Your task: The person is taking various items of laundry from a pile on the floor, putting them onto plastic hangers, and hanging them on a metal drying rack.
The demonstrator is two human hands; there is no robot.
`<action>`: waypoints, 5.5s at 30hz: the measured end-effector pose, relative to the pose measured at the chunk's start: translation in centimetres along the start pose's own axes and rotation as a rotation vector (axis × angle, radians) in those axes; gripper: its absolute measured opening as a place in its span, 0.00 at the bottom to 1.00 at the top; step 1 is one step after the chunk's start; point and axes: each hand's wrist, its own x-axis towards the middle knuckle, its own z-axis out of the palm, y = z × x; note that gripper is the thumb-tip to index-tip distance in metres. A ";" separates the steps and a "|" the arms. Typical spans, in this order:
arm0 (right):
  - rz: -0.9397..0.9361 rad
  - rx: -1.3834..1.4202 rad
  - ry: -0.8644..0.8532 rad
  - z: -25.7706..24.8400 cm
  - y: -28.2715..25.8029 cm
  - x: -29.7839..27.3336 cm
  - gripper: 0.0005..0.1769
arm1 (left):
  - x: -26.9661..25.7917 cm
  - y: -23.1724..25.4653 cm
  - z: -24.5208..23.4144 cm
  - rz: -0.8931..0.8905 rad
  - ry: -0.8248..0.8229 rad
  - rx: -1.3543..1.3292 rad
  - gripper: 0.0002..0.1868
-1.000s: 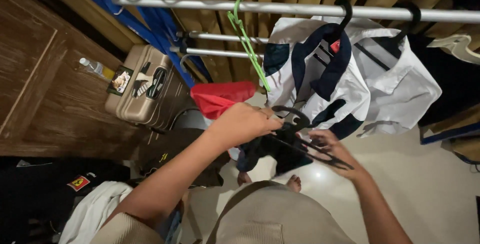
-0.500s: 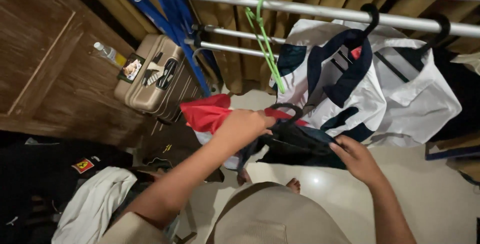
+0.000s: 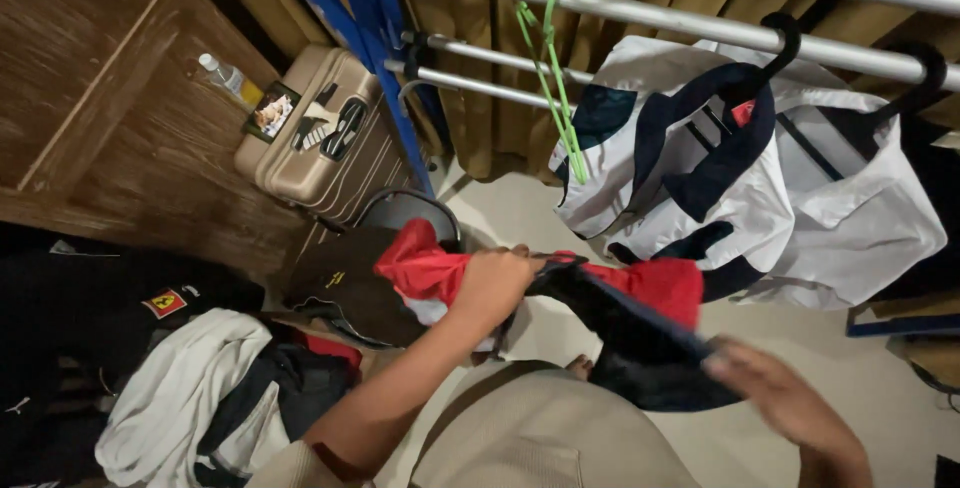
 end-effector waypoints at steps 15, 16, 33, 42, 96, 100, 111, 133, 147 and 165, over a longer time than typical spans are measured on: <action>-0.064 -0.138 0.101 9.2 -5.9 -0.5 0.19 | 0.8 5.5 -4.3 -0.101 -0.195 -0.567 0.15; -0.144 -0.232 0.065 7.5 -6.5 -1.3 0.17 | 0.9 5.0 -4.5 -0.039 -0.189 -0.557 0.16; -0.100 -0.752 0.322 -2.3 -7.6 -4.0 0.08 | 4.4 0.7 -9.1 0.234 -0.423 -0.228 0.43; 0.184 -0.538 0.489 -5.6 -5.1 -8.0 0.12 | 2.3 -4.0 -3.9 -0.041 -0.400 -0.520 0.10; -0.430 -0.439 0.709 -4.3 -20.0 24.2 0.16 | 15.9 -6.5 12.3 -0.323 0.336 -1.159 0.31; -0.335 -0.511 0.799 -1.3 -20.9 19.1 0.20 | 14.6 -4.7 10.4 -0.377 0.223 -1.115 0.28; -0.381 -0.359 0.906 1.3 -10.3 18.4 0.26 | 9.6 0.1 3.6 -0.295 0.433 -1.102 0.31; 0.294 0.406 -0.840 24.1 -0.5 26.9 0.04 | 0.5 -0.3 5.8 -0.020 0.648 -1.248 0.08; 0.323 0.146 -0.638 35.8 -7.1 38.9 0.08 | -21.8 -24.6 28.2 -1.751 0.757 -0.736 0.24; -0.273 -0.302 -0.603 51.0 -20.3 44.1 0.15 | -22.3 -33.1 33.1 -1.739 1.198 -1.421 0.51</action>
